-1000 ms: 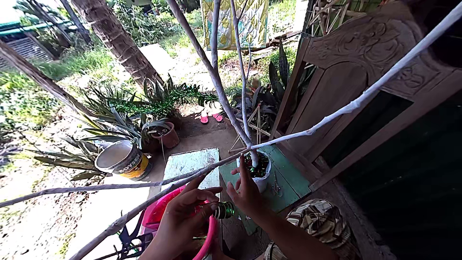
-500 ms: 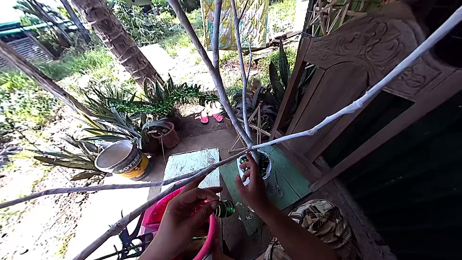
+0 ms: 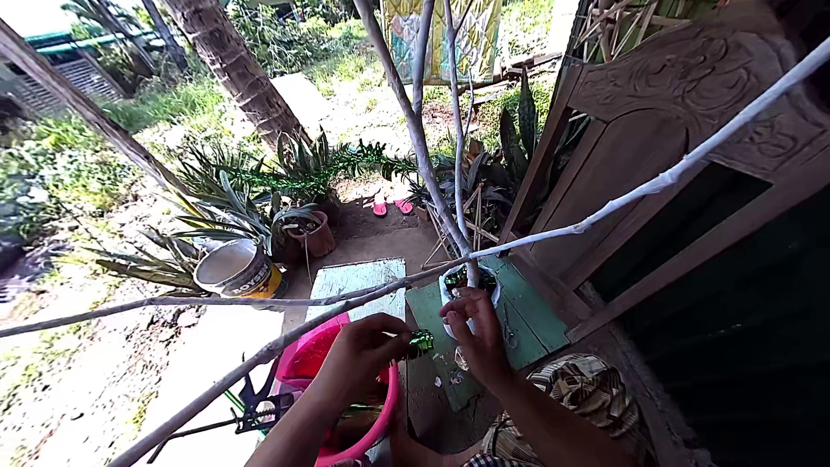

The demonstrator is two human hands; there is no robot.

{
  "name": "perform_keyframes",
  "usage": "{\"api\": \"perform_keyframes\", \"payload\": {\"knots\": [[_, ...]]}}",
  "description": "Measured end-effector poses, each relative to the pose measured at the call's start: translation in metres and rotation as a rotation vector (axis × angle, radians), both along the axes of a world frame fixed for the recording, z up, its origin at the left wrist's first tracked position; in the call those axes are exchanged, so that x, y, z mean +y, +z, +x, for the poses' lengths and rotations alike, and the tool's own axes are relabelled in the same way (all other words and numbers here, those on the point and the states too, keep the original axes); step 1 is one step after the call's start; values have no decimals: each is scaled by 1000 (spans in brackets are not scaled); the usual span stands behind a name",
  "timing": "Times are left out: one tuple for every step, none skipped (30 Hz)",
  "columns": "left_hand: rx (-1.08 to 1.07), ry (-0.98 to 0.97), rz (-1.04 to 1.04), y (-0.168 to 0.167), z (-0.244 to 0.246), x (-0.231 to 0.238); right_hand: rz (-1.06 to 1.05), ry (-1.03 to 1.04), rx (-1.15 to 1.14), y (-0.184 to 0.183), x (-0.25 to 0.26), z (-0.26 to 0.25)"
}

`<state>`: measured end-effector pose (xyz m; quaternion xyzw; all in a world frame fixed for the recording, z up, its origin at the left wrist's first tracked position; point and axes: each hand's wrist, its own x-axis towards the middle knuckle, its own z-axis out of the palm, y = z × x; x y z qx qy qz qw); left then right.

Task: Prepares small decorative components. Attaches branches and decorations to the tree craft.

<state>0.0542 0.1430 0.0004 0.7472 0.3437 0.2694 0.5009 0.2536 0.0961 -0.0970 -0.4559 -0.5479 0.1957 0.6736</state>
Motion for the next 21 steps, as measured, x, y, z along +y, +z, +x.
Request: {"api": "perform_keyframes", "payload": {"knots": [[28,-1,-39,0,2,1,-42,71,10,9,-7,1],[37,-6,-72,1,3,0,-101,123,6,19,-13,2],[41,-12,-98,1,5,-1,-148,149,0,26,-18,2],[43,-19,-115,1,6,-3,-172,158,7,31,-21,2],[42,-26,-123,1,7,-4,-185,158,25,35,-25,1],[40,-29,-126,1,7,-6,-195,154,47,38,-27,0],[36,-34,-127,2,7,-7,-206,153,64,41,-30,0],[26,-39,-127,2,7,-9,-224,163,78,45,-32,1],[14,-47,-123,3,7,-10,-246,175,87,47,-35,1],[3,-53,-120,3,7,-11,-255,178,85,49,-37,1],[-6,-58,-122,4,7,-13,-257,172,79,51,-38,1],[-7,-61,-125,5,7,-15,-255,163,74,52,-40,0],[-8,-59,-122,6,7,-16,-254,155,76,54,-41,0],[-7,-45,-106,6,8,-18,-254,146,79,54,-41,0],[2,-18,-61,5,8,-20,-257,129,81,55,-41,0],[29,8,35,3,7,-22,-258,102,77,55,-42,0],[77,26,172,1,5,-23,-250,62,55,55,-41,1],[124,43,322,-1,4,-25,-233,11,19,54,-41,1],[152,71,463,-2,4,-28,-201,-45,-20,53,-41,1],[170,100,572,-2,5,-33,-163,-98,-52,52,-41,0],[186,121,655,-2,7,-38,-129,-140,-78,51,-41,-1]]}}
